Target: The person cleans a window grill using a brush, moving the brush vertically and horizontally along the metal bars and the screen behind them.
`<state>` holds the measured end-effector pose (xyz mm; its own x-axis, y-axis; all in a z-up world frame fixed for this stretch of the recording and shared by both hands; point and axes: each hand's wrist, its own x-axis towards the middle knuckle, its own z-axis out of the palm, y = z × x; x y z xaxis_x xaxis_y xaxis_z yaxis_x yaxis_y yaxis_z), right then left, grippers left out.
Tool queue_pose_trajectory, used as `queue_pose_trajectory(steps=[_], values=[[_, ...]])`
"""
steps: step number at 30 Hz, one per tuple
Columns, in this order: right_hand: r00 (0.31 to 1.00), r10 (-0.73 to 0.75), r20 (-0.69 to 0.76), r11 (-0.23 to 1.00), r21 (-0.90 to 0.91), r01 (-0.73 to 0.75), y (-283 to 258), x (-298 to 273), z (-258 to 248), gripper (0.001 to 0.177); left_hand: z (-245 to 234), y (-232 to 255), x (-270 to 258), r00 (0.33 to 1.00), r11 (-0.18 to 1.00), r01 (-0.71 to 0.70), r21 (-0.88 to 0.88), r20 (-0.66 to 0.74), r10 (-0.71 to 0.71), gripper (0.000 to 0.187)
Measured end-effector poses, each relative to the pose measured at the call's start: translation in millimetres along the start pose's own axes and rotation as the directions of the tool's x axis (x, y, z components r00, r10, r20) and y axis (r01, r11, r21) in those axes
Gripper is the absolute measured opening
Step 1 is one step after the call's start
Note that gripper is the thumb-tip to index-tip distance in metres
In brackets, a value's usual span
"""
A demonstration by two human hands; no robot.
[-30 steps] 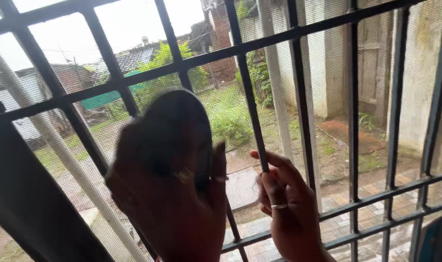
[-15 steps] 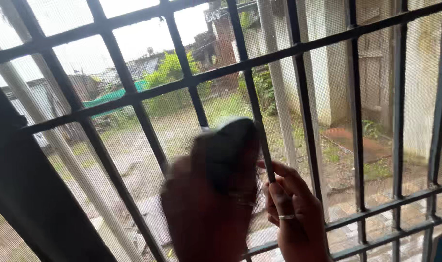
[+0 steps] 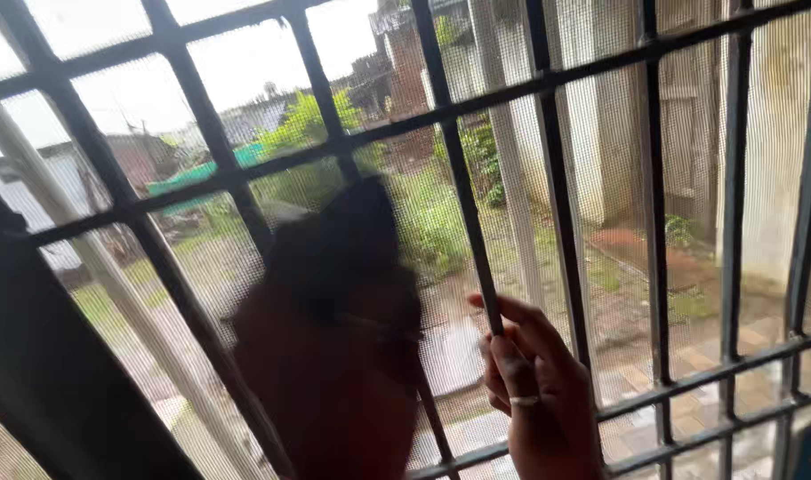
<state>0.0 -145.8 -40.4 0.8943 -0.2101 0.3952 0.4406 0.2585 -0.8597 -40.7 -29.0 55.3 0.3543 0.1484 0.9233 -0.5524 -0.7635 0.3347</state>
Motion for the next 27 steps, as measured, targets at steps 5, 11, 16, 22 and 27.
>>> queue_pose_trajectory(steps=[5, 11, 16, 22, 27], values=[[0.999, -0.029, -0.025, 0.999, -0.035, 0.028, -8, -2, 5, 0.050, -11, 4, -3, 0.948, 0.864, -0.284, 0.416, -0.015, 0.318, 0.061], [1.000, -0.008, -0.011, 0.999, -0.047, 0.007, -9, -4, 7, 0.046, -27, 11, 13, 0.941, 0.936, -0.337, -0.102, -0.070, 0.331, 0.036], [0.999, -0.034, -0.029, 0.999, -0.001, 0.034, -9, -3, 8, 0.047, -38, 7, 40, 0.995, 0.990, -0.054, -0.133, 0.075, 0.065, 0.029], [0.999, -0.026, -0.039, 0.999, 0.042, 0.028, -11, -7, 16, 0.049, -40, 17, 14, 0.708, 0.607, -0.685, 0.403, 0.172, 0.685, 0.044], [0.996, 0.045, -0.073, 0.999, -0.028, -0.047, -7, -6, 13, 0.049, -54, -11, 44, 0.958, 0.935, -0.180, 0.307, 0.269, 0.096, 0.038]])
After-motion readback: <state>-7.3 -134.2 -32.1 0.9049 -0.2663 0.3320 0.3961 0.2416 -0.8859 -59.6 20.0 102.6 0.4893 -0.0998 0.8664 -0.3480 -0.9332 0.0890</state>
